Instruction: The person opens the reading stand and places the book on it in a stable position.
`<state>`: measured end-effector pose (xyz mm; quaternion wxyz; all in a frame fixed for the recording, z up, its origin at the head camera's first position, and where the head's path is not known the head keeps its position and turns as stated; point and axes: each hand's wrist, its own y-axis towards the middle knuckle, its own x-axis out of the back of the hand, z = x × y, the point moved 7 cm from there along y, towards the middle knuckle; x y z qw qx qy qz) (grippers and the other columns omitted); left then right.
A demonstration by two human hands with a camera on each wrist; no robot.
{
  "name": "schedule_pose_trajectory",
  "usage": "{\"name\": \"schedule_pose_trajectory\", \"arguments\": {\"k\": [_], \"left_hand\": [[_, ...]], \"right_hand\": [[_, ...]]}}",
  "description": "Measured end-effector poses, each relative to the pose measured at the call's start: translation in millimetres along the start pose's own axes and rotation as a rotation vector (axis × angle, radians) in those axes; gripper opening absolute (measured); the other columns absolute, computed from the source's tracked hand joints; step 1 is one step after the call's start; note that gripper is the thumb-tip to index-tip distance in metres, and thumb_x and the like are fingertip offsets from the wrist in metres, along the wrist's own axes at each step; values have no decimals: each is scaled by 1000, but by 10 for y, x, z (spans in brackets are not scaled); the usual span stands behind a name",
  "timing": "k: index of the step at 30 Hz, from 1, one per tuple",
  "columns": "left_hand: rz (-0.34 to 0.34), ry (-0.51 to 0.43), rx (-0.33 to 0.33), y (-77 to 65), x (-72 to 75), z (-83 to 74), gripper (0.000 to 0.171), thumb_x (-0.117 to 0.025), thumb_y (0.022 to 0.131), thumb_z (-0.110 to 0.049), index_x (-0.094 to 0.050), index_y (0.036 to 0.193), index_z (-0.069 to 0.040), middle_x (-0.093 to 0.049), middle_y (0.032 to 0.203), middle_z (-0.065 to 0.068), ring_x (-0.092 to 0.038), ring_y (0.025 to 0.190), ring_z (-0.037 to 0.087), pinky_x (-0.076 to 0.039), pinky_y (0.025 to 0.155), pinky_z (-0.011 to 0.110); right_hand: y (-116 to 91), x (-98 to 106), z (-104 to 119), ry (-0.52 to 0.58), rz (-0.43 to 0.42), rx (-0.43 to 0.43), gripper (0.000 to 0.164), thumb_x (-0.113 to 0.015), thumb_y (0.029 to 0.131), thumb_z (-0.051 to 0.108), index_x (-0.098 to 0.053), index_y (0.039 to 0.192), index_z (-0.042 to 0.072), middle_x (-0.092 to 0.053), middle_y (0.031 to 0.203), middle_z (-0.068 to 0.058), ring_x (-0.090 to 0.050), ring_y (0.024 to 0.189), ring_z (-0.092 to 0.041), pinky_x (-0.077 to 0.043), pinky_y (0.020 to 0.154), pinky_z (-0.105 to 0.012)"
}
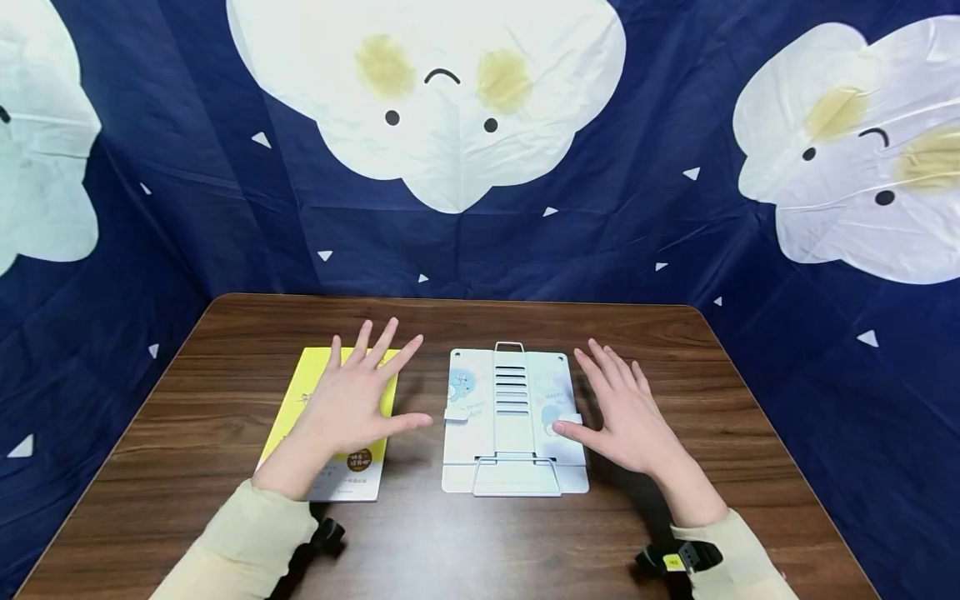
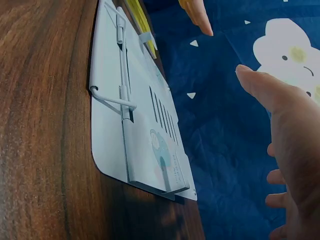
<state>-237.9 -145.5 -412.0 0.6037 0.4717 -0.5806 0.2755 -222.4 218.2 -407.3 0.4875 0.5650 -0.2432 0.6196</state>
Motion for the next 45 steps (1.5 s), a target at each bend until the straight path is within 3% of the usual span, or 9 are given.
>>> {"name": "schedule_pose_trajectory", "arguments": {"k": [11,20,28,35,45], "left_hand": [[-10,-80,-38,-2,-56,-130,112,-53,81,-95,-22,170,-35,-11,177,6,-14,158,45,-14,118,78],[16,-178,-29,-27,-76,-286,112,-64,82,-87,-16,170,-38,-11,177,3,-19,158,41,-17,121,73],[17,-300,-22,-53,-64,-431,111,-58,83,-91,-27,170,-28,-26,173,2,-28,157,33,-27,121,64],[15,-361,-24,-95,-95,-538,105,-66,84,-84,-35,167,-29,-38,168,1,-38,153,31,-42,113,63],[19,-410,-19,-147,-116,-718,93,-76,85,-72,-54,157,-17,-60,151,3,-64,129,27,-55,101,49]], "right_hand": [[-68,-10,-13,82,13,-19,111,-72,87,74,-27,168,14,-20,174,-14,-21,157,-43,-16,123,-67],[-147,-52,-32,188,9,-48,105,-74,88,70,-32,167,15,-23,174,-9,-25,157,-34,-32,116,-68],[-191,-72,-1,272,27,-86,100,-75,89,68,-35,165,16,-30,171,-7,-32,154,-32,-37,115,-65],[-221,-115,44,316,26,-71,93,-76,92,62,-40,163,15,-36,168,-8,-39,150,-31,-39,116,-61],[-274,-122,138,346,19,-58,84,-83,92,48,-50,156,5,-48,159,-11,-50,143,-30,-44,113,-55]]}}
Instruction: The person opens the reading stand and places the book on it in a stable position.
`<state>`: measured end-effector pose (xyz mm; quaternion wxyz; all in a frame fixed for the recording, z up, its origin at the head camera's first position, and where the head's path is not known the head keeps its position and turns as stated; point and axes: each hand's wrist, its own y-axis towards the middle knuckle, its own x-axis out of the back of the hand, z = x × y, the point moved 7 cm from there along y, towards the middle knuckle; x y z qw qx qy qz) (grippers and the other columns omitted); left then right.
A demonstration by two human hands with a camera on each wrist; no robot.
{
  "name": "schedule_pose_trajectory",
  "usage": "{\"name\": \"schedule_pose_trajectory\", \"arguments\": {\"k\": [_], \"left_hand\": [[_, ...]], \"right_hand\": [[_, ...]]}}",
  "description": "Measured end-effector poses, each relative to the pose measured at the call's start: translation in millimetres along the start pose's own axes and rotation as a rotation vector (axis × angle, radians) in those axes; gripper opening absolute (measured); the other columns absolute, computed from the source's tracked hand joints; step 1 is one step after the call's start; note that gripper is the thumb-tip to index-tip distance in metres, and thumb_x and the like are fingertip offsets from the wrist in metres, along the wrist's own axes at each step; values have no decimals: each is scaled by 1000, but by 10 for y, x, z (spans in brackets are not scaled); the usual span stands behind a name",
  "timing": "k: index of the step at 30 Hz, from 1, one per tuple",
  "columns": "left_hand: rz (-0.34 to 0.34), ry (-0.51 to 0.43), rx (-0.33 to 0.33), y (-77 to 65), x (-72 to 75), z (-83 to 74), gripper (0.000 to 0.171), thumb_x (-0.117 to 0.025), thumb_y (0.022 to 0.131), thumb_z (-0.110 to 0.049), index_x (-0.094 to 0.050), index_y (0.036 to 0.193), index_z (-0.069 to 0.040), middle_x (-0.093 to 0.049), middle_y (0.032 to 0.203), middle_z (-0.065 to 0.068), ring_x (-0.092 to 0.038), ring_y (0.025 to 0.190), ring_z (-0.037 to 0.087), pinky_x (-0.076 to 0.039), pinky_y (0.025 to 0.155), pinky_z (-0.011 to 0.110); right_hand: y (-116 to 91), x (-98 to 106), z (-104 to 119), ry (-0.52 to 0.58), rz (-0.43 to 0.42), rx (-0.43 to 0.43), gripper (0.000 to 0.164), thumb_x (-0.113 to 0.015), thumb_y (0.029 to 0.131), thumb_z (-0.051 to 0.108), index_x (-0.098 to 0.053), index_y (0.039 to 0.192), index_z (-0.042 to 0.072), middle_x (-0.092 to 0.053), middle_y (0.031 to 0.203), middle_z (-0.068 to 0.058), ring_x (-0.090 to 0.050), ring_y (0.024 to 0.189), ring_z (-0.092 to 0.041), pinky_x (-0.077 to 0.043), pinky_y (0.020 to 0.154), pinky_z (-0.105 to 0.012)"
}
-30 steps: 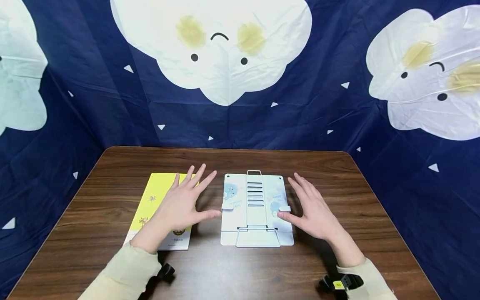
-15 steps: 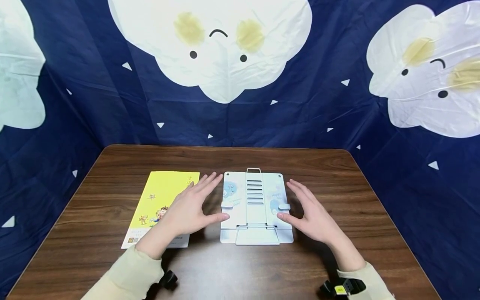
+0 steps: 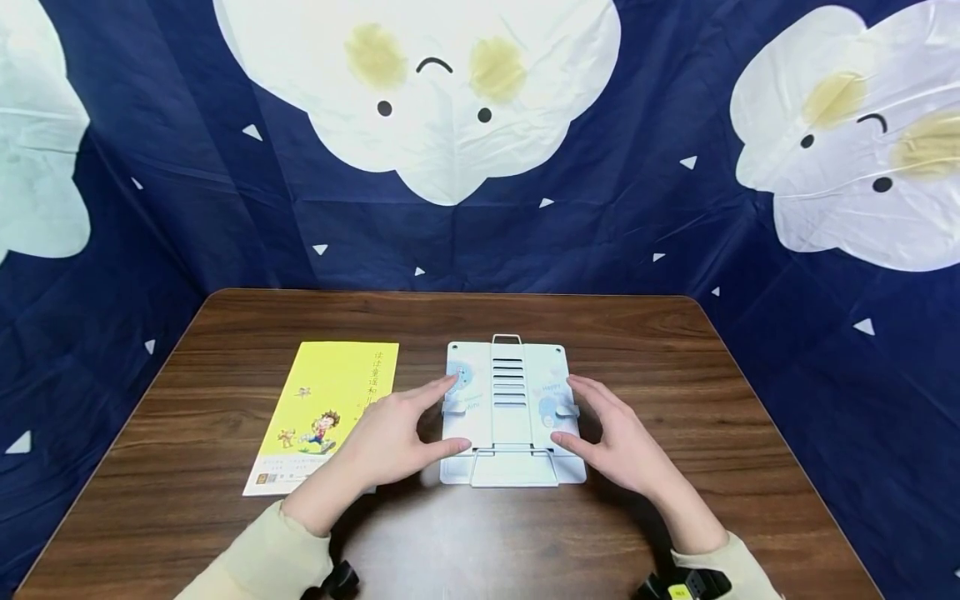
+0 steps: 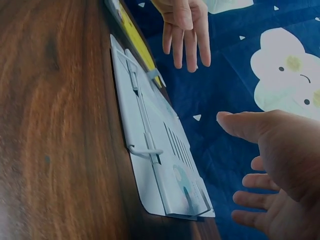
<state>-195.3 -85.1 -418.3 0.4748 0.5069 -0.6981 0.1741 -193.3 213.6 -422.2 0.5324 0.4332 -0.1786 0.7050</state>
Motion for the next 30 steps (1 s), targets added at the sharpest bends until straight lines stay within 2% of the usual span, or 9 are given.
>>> {"name": "schedule_pose_trajectory", "arguments": {"k": [5,7,10,13,16,19,21,23,30], "left_hand": [[13,-88,17,-18,-52,-57,86,-82,85,-64,-63,148,-9,-74,129,11,-72,111,20,-58,97,43],[17,-107,29,-21,-74,-68,82,-84,85,-60,-66,144,-7,-77,117,13,-73,96,16,-59,92,41],[21,-110,53,-22,-104,-75,74,-87,85,-55,-70,138,-6,-78,92,11,-61,71,8,-56,76,33],[30,-114,77,-26,-136,-76,67,-87,85,-52,-74,133,-7,-70,71,5,-39,55,6,-46,62,28],[30,-136,100,-38,-173,-78,62,-88,85,-50,-77,130,-8,-75,78,9,-47,59,6,-51,65,30],[18,-161,116,-52,-203,-90,59,-89,85,-48,-79,127,-8,-80,104,11,-68,86,8,-58,87,37],[20,-176,126,-56,-225,-95,58,-89,85,-48,-79,126,-9,-78,113,10,-71,103,11,-58,94,41],[16,-184,126,-56,-240,-102,58,-89,84,-47,-79,126,-9,-77,118,8,-71,111,13,-58,97,42],[9,-205,140,-62,-305,-110,51,-89,85,-42,-81,120,-6,-79,113,7,-72,111,15,-58,97,41]], "right_hand": [[-16,-16,30,13,-6,-14,78,-86,91,40,-54,151,1,-54,154,-14,-56,137,-31,-51,107,-54],[-19,-23,39,19,-12,-22,75,-87,91,37,-57,149,0,-57,151,-15,-58,135,-31,-52,105,-54],[-23,-36,52,46,-21,-23,70,-88,90,33,-61,145,-1,-62,145,-16,-62,130,-31,-54,103,-53],[-34,-51,68,67,-25,-20,66,-89,89,30,-64,140,-3,-66,139,-15,-65,126,-30,-55,101,-51],[-50,-69,65,79,-26,-22,60,-89,90,29,-68,135,-4,-69,135,-14,-67,123,-29,-56,100,-50],[-67,-89,47,102,-22,-38,54,-88,91,27,-71,131,-3,-71,131,-14,-68,121,-29,-57,98,-49],[-78,-105,34,121,-18,-54,51,-88,91,27,-72,129,-3,-72,130,-13,-68,121,-28,-57,98,-48],[-89,-122,28,140,-14,-68,48,-88,91,26,-73,127,-3,-72,128,-12,-69,120,-28,-57,98,-47],[-117,-182,16,174,2,-112,44,-88,91,24,-75,124,-1,-74,125,-12,-72,114,-28,-59,95,-44]]}}
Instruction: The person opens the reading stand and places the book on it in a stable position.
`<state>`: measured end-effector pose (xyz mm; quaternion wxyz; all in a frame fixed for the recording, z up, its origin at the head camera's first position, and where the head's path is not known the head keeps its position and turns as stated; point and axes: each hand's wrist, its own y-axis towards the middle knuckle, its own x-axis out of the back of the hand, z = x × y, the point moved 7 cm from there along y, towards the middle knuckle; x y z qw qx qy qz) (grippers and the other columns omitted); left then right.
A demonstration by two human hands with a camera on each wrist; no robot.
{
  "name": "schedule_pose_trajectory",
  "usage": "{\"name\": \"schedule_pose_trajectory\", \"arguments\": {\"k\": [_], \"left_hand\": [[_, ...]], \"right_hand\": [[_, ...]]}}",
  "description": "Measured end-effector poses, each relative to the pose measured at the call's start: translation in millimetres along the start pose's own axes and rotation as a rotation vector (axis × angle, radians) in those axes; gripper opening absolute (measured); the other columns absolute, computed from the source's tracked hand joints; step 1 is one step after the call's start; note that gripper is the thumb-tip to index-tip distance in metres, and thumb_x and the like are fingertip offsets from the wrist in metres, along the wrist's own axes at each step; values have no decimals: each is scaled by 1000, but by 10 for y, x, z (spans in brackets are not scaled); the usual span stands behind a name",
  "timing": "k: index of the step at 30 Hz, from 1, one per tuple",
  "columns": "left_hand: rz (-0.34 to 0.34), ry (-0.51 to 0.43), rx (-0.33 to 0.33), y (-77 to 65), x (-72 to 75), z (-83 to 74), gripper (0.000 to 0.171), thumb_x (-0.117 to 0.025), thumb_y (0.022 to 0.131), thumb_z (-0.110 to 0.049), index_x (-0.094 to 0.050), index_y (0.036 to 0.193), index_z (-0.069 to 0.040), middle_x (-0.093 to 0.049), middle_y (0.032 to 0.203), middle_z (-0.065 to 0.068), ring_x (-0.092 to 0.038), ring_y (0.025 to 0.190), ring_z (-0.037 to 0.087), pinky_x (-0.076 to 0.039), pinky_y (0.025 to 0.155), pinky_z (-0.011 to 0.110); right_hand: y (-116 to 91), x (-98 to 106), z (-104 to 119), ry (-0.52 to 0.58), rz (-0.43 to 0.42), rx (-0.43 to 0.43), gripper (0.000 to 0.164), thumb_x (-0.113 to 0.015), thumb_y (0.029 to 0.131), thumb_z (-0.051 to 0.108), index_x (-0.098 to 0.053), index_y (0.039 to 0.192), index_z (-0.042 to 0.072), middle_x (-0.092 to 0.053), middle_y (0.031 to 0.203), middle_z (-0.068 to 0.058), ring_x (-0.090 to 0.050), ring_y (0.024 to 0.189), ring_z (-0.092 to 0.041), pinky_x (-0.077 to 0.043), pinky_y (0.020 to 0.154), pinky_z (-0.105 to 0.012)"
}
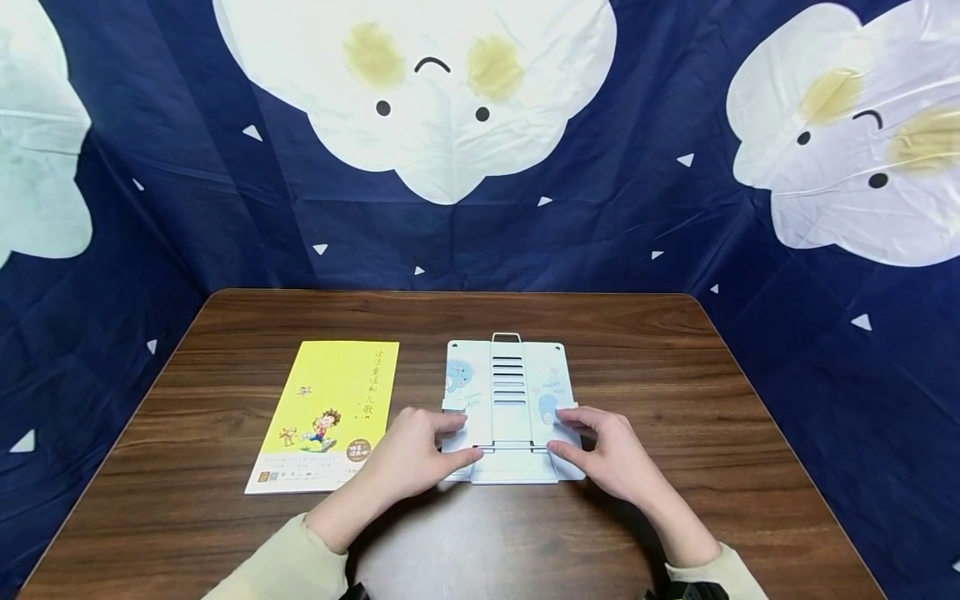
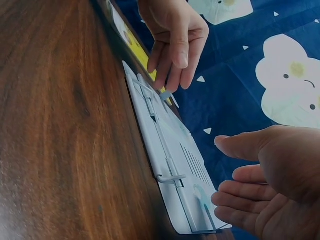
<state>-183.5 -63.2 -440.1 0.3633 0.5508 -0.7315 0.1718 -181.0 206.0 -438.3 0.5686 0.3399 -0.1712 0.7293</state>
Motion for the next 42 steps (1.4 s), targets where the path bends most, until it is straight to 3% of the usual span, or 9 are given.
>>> {"name": "schedule_pose_trajectory", "arguments": {"k": [9,17,30,42], "left_hand": [[43,-90,42,4,-94,41,45,-89,86,-36,-81,114,-1,-81,97,3,-76,92,11,-62,84,36],[76,-211,49,17,-137,41,35,-88,88,-25,-81,107,2,-79,88,-1,-76,82,9,-63,76,28],[108,-273,124,44,-215,128,24,-88,87,-31,-84,93,-8,-79,83,-4,-75,79,7,-61,70,26],[116,-316,192,51,-244,196,19,-89,85,-27,-84,90,-10,-78,77,-7,-75,79,7,-59,70,26]], "right_hand": [[-11,-46,-27,41,16,-38,32,-88,90,16,-78,115,-1,-77,110,-10,-76,96,-20,-62,86,-38],[-14,-78,-33,29,20,-53,18,-86,90,12,-80,101,0,-75,85,6,-70,76,-7,-60,70,-27],[-1,-151,-89,59,35,-99,6,-84,90,6,-81,94,3,-75,80,6,-69,73,-8,-57,66,-25],[12,-173,-120,99,66,-177,8,-85,90,9,-81,89,3,-74,78,5,-66,72,-11,-53,62,-23]]}}
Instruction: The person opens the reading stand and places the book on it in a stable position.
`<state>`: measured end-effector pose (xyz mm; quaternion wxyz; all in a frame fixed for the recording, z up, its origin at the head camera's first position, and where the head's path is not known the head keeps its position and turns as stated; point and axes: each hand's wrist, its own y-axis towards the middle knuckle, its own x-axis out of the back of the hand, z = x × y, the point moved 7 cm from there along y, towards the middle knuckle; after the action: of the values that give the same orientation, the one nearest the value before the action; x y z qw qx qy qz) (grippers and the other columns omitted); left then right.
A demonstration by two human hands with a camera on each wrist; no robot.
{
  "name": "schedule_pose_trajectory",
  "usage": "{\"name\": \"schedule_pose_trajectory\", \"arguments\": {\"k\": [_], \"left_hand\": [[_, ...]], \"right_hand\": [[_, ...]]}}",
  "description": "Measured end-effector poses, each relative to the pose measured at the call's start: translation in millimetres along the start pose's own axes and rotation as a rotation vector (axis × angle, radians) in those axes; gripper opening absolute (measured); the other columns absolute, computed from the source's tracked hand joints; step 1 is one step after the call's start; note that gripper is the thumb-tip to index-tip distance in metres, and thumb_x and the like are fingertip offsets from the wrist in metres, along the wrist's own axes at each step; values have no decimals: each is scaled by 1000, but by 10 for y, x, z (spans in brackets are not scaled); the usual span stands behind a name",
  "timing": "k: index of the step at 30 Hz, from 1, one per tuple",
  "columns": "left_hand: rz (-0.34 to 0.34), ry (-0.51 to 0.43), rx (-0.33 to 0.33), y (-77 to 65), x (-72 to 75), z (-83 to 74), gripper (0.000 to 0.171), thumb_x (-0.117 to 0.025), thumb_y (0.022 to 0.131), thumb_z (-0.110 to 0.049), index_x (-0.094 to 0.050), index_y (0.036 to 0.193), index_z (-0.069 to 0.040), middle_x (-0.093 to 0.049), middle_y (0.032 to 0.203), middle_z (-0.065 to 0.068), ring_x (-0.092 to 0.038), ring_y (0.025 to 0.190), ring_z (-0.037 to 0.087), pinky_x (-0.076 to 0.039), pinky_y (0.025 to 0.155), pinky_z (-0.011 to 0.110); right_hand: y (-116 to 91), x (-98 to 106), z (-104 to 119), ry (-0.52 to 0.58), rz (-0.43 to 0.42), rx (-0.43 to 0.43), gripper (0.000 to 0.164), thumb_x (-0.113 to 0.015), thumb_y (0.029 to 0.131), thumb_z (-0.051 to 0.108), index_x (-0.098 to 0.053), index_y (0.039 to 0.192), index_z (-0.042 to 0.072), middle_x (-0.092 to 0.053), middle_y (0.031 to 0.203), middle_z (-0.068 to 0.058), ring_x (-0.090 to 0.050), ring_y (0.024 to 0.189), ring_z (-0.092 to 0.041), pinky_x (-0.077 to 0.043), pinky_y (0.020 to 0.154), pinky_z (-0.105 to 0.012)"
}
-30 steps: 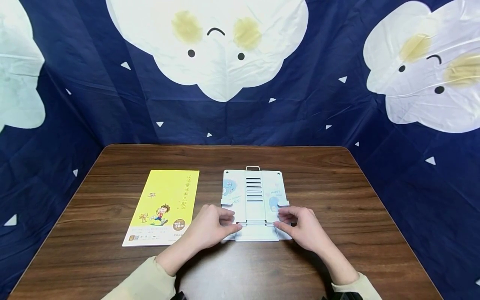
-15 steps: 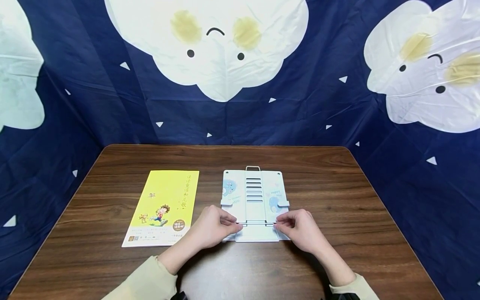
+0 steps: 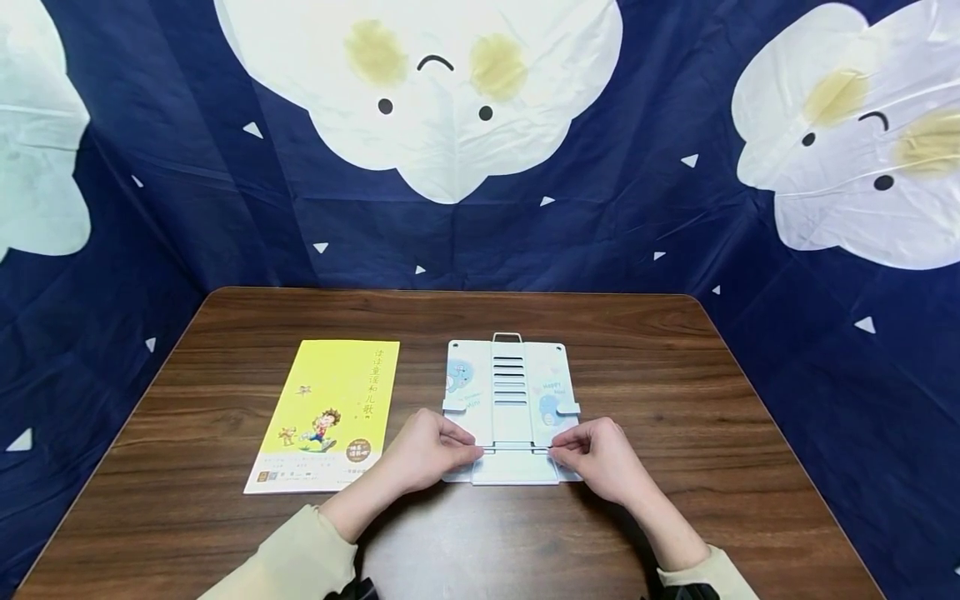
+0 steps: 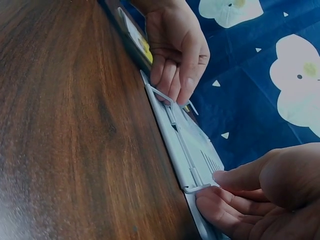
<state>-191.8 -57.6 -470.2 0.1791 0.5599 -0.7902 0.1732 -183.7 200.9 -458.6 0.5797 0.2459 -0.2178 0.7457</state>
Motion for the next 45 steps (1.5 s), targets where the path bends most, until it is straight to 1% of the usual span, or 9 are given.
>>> {"name": "schedule_pose_trajectory", "arguments": {"k": [3,6,12,16,21,26,33,41,45], "left_hand": [[4,-22,11,24,-17,41,15,-89,84,-23,-84,90,-10,-78,79,-7,-75,81,8,-59,71,27],[14,-51,9,44,-33,72,13,-89,83,-18,-83,91,-9,-79,81,-5,-75,81,9,-59,70,27],[40,-124,12,44,-54,107,16,-88,81,-9,-82,94,-3,-79,81,0,-75,78,11,-58,67,27],[43,-163,19,34,-68,113,17,-88,80,-5,-81,95,-1,-78,80,3,-75,77,13,-59,67,27],[11,-182,26,10,-85,128,17,-89,79,-3,-81,94,-1,-78,79,4,-75,76,13,-60,67,26],[-34,-225,27,-11,-97,142,18,-90,78,0,-81,94,0,-78,80,5,-76,77,15,-60,67,25],[-34,-303,47,-25,-145,169,23,-89,78,3,-80,99,5,-79,87,9,-78,82,18,-60,71,24],[-64,-308,30,-53,-138,149,21,-89,78,3,-81,98,3,-79,86,9,-78,82,19,-60,72,23],[-69,-308,10,-57,-135,132,20,-89,79,3,-81,97,3,-80,87,9,-78,82,19,-60,72,23]], "right_hand": [[14,-9,-21,19,0,-14,6,-85,89,6,-81,89,2,-74,78,3,-66,71,-11,-53,62,-23],[23,-16,-35,44,7,-15,4,-84,89,3,-81,90,1,-74,78,1,-67,71,-12,-53,61,-23],[20,-24,-42,100,21,-24,5,-83,88,0,-80,92,-1,-74,79,-3,-67,72,-15,-54,62,-23],[20,-29,-37,106,20,-29,6,-82,88,-3,-79,93,-2,-74,79,-3,-68,72,-16,-54,62,-23],[15,-39,-34,114,13,-31,8,-81,87,-8,-78,93,-4,-73,78,-4,-68,72,-16,-55,63,-23],[-8,-48,-23,177,11,-51,13,-78,85,-13,-76,96,-9,-75,82,-9,-71,75,-19,-58,65,-24],[-21,-53,-32,235,-6,-56,17,-77,84,-18,-75,100,-12,-76,88,-15,-73,78,-23,-61,68,-26],[-28,-71,-98,340,-31,-86,19,-74,83,-22,-73,101,-15,-75,90,-21,-73,80,-26,-61,70,-25],[-18,-71,-135,366,-18,-101,20,-75,83,-21,-72,102,-16,-75,91,-20,-73,81,-26,-61,71,-25]]}}
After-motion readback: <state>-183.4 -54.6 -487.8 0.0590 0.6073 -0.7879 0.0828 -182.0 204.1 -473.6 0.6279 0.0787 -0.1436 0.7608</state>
